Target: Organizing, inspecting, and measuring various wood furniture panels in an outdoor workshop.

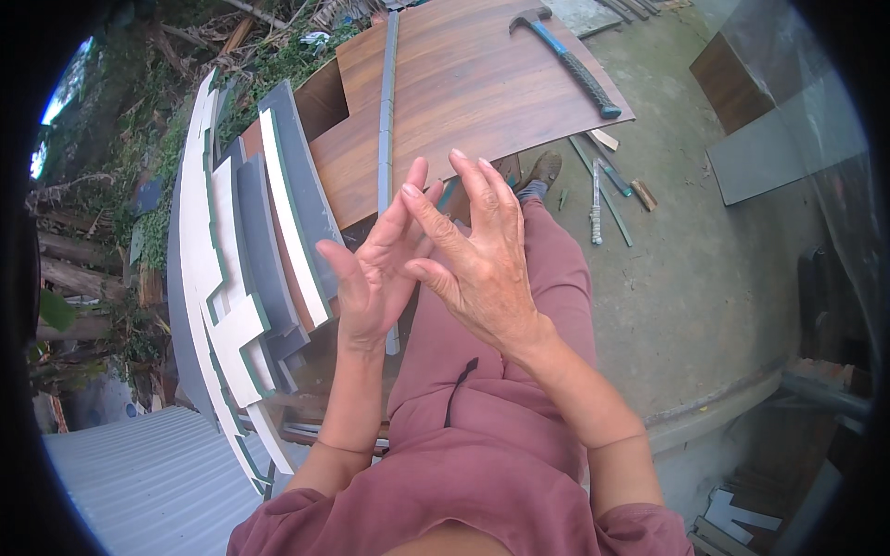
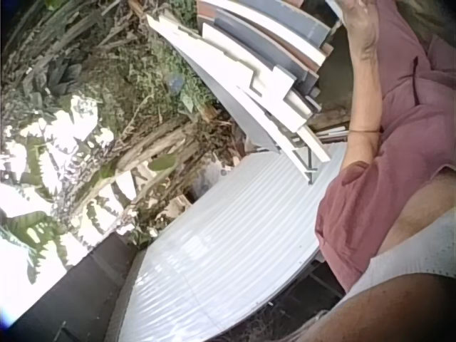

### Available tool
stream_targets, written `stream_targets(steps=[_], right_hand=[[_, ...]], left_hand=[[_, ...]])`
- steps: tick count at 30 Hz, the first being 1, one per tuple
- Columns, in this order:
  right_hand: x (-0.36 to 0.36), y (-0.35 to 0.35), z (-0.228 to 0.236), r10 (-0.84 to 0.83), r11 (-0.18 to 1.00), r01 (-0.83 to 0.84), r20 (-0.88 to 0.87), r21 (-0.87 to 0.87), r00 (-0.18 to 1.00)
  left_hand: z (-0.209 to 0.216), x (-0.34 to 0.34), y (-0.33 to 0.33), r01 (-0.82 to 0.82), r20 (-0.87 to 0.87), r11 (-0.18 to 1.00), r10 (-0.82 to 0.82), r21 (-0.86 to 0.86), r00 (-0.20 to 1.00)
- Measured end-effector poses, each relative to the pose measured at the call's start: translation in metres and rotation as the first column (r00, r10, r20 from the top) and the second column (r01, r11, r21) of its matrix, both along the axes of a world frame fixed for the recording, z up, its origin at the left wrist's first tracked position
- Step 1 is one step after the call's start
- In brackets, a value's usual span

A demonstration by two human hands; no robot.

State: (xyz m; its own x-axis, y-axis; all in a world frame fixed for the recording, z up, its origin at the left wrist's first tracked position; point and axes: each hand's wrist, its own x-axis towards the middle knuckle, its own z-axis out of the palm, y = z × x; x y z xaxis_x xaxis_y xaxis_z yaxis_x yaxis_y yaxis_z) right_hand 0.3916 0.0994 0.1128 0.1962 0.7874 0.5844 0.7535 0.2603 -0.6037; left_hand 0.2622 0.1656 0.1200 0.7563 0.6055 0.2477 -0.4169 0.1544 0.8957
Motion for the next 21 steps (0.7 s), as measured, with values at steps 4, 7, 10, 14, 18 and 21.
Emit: stream_targets(steps=[4, 7, 10, 14, 18, 21], right_hand=[[-0.002, 0.003, 0.002, 0.009, 1.0, -0.009, 0.009, -0.006, 1.0], [-0.002, 0.001, -0.004, 0.011, 1.0, -0.012, -0.04, -0.024, 0.999], [0.0, 0.005, 0.0, -0.008, 1.0, 0.008, 0.022, 0.0, 1.0], [-0.002, 0.001, 0.0, 0.012, 1.0, -0.012, 0.013, -0.009, 1.0], [0.0, 0.002, -0.001, -0.011, 1.0, 0.011, 0.025, -0.012, 1.0], [-0.001, 0.0, 0.0, -0.006, 1.0, 0.007, 0.032, -0.013, 0.999]], left_hand=[[0.003, -0.001, -0.002, -0.023, -0.007, 1.0, 0.023, -0.005, 1.0], [0.004, 0.002, -0.003, -0.018, -0.017, 1.0, 0.018, 0.006, 1.0], [0.003, 0.002, -0.01, -0.059, -0.046, 0.998, 0.058, -0.01, 0.997], [0.007, -0.002, -0.005, -0.054, -0.05, 0.998, 0.055, 0.008, 0.997], [0.005, 0.003, -0.012, -0.078, -0.095, 0.997, 0.079, 0.015, 0.992], [0.006, 0.002, -0.012, -0.095, -0.05, 0.995, 0.094, -0.027, 0.994]])
